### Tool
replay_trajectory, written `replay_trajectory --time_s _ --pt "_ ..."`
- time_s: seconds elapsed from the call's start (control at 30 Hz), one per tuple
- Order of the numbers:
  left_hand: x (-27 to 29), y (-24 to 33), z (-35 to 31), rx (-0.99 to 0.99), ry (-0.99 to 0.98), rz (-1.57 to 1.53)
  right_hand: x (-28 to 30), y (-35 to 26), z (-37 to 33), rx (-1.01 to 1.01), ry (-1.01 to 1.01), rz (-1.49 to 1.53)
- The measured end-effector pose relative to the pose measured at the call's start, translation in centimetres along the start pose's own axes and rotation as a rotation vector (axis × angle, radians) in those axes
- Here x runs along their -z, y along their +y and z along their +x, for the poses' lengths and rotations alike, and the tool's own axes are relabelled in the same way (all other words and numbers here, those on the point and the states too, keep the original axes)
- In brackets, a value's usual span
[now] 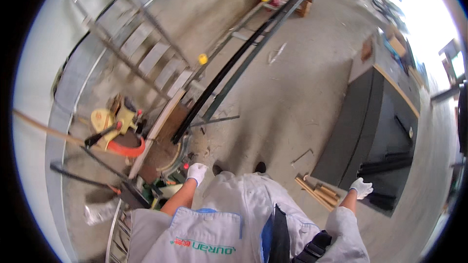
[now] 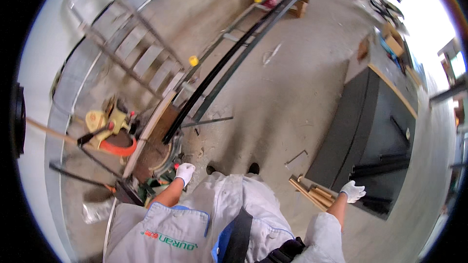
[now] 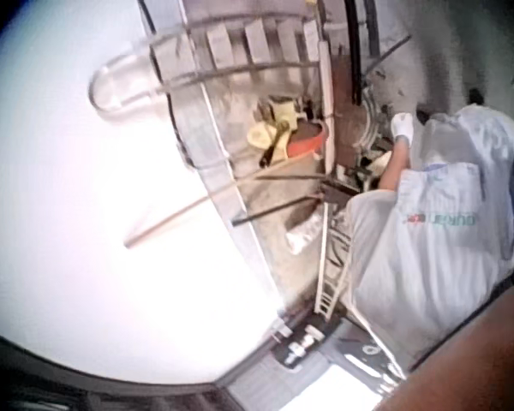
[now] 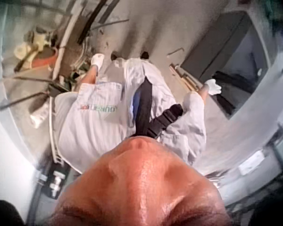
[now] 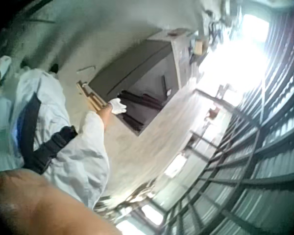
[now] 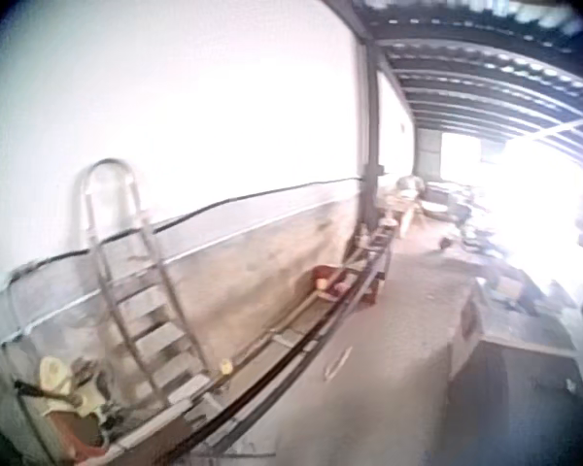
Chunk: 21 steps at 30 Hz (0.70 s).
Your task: The person measures and cuts long black metal strips using a circular saw, then organizes the cut pieces on a workbench.
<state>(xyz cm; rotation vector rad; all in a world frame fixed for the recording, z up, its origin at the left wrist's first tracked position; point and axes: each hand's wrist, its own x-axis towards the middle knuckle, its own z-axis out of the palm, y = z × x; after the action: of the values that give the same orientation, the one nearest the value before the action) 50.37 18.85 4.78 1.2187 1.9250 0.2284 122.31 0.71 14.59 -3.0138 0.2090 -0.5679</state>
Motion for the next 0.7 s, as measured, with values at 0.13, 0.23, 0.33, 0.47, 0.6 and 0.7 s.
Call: replay_trajectory --time_s 0.13,0.23,0.33,0.47,0.6,0.7 --pt "0.6 -4.5 -1.0 -0.011 0.110 -0.141 -0.8 -8.7 -8.0 0.552 -0.191 0.320" --pt "0.9 -4.9 0.3 -0.047 0.191 -0.222 0.9 -16.4 -17.3 0.812 -0.559 0.579" --pt "3.1 -1.5 0.8 0.071 0.183 -0.518 6.4 -23.1 -28.2 1.127 -0.976 0.607" --pt "4.9 1.5 4.8 0.336 0.107 -1.146 11.0 -31.5 -40.9 1.429 -1.247 0.571" --pt "6.9 4.5 10.3 0.658 0.052 -1.835 11.9 -40.3 -50.4 1.446 -1.352 0.475" --pt "4.4 3.8 14.6 0.719 0.137 -2.138 9.4 -45.1 -55.4 1.001 -1.659 0.340"
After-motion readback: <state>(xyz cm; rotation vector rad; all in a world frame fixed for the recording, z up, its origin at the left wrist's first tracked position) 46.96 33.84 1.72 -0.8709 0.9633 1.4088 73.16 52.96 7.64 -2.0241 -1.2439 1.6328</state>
